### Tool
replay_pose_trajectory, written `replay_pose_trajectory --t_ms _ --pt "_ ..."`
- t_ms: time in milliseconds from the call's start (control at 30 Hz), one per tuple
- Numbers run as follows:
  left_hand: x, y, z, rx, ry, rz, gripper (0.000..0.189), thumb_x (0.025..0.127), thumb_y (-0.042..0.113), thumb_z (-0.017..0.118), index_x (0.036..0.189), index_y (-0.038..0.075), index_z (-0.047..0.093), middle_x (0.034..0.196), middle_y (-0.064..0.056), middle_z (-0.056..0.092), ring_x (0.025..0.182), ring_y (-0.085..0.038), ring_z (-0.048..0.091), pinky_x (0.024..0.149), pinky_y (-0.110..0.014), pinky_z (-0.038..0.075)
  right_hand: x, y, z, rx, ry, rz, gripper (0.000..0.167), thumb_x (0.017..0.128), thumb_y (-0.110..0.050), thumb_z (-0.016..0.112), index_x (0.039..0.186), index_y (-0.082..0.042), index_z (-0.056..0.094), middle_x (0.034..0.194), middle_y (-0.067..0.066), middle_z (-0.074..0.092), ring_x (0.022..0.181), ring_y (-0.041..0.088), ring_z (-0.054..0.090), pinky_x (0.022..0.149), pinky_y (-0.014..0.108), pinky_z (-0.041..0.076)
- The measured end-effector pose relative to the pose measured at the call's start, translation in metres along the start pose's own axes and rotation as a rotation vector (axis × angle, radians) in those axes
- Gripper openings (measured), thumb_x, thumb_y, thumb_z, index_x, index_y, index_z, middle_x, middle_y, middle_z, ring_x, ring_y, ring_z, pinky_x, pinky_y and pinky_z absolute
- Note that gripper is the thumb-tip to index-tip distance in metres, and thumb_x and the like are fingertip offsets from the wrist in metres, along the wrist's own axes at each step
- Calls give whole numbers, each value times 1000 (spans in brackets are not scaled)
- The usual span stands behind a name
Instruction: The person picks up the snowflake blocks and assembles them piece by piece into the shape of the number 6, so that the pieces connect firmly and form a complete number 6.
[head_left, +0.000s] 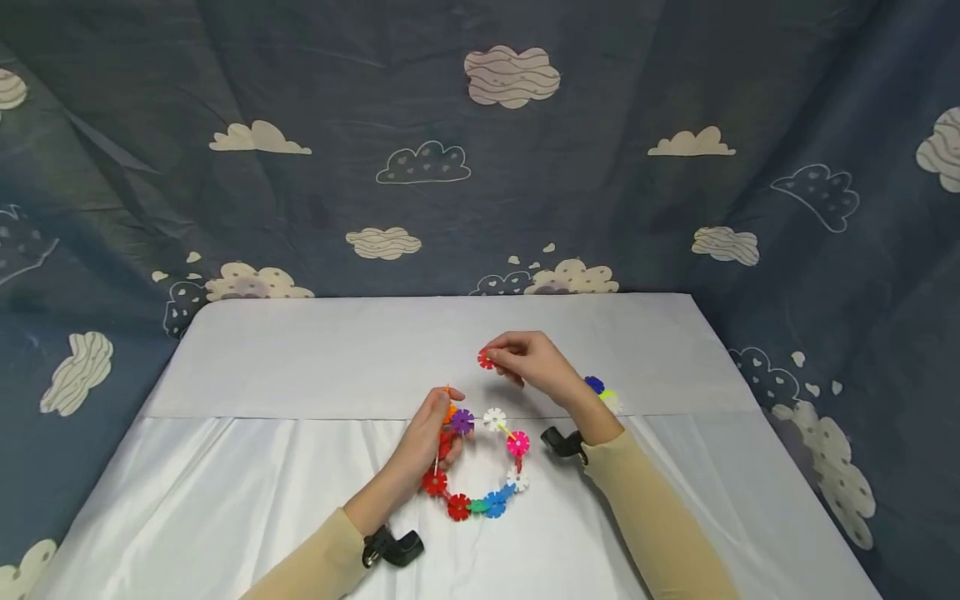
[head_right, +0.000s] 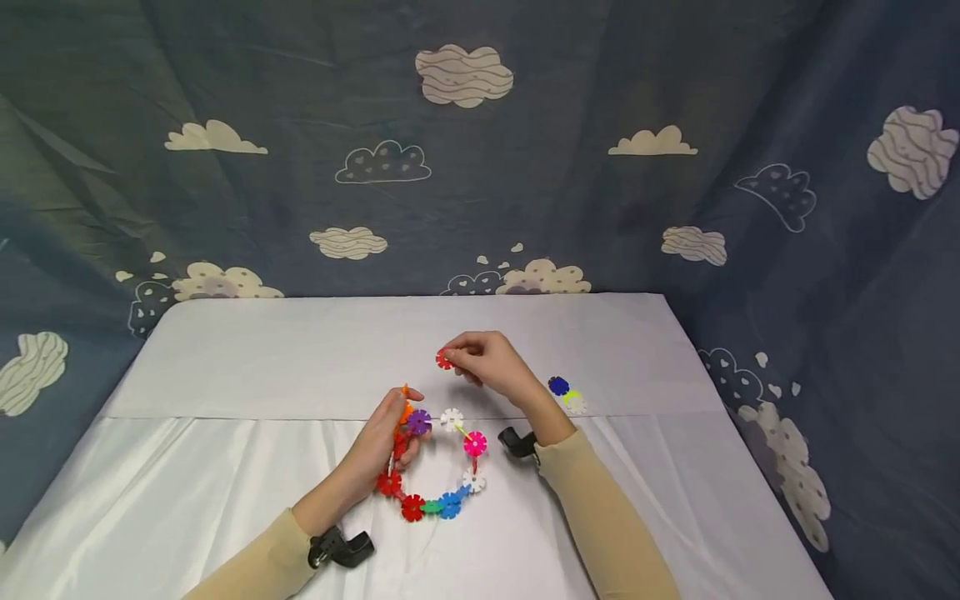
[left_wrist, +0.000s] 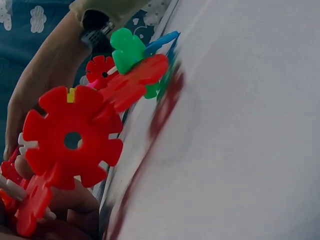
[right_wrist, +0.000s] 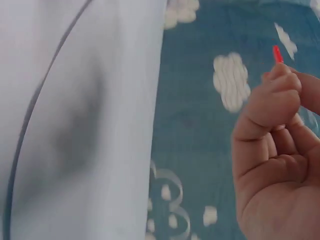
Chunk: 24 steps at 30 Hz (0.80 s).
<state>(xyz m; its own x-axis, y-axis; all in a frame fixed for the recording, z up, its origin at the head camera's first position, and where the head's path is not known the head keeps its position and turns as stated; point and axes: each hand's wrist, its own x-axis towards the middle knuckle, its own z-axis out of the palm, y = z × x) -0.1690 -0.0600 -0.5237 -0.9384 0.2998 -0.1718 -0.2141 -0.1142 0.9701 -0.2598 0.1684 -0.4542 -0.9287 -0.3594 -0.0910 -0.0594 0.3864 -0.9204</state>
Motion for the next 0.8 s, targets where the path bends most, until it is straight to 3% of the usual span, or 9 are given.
replay_pose_trajectory --t_ms 133,300,633,800 --pt "1 -1 1 -7 -33 17 51 114 56 31 141 14 42 82 -3 69 46 -11 45 44 -21 37 13 -5 23 10 -100 -17 22 104 -29 71 109 -9 78 82 13 68 63 15 52 58 26 48" --pt "2 0 -1 21 -44 33 53 114 55 31 141 10 40 81 -2 66 48 -11 43 46 -20 37 18 -8 34 23 -171 -32 23 102 -29 72 95 -7 75 74 6 64 60 15 52 58 28 47" --pt "0 0 -2 33 -75 42 55 115 54 30 139 6 39 81 -1 66 49 -10 41 46 -19 34 18 -6 40 14 -193 -60 26 103 -29 71 89 -7 72 69 0 63 56 13 53 58 33 47" --pt "1 0 -1 34 -76 53 55 115 54 29 136 4 39 80 -3 65 48 -10 40 46 -19 33 17 -4 45 36 -214 -67 25 103 -24 70 85 -7 70 66 1 60 54 12 51 56 29 47"
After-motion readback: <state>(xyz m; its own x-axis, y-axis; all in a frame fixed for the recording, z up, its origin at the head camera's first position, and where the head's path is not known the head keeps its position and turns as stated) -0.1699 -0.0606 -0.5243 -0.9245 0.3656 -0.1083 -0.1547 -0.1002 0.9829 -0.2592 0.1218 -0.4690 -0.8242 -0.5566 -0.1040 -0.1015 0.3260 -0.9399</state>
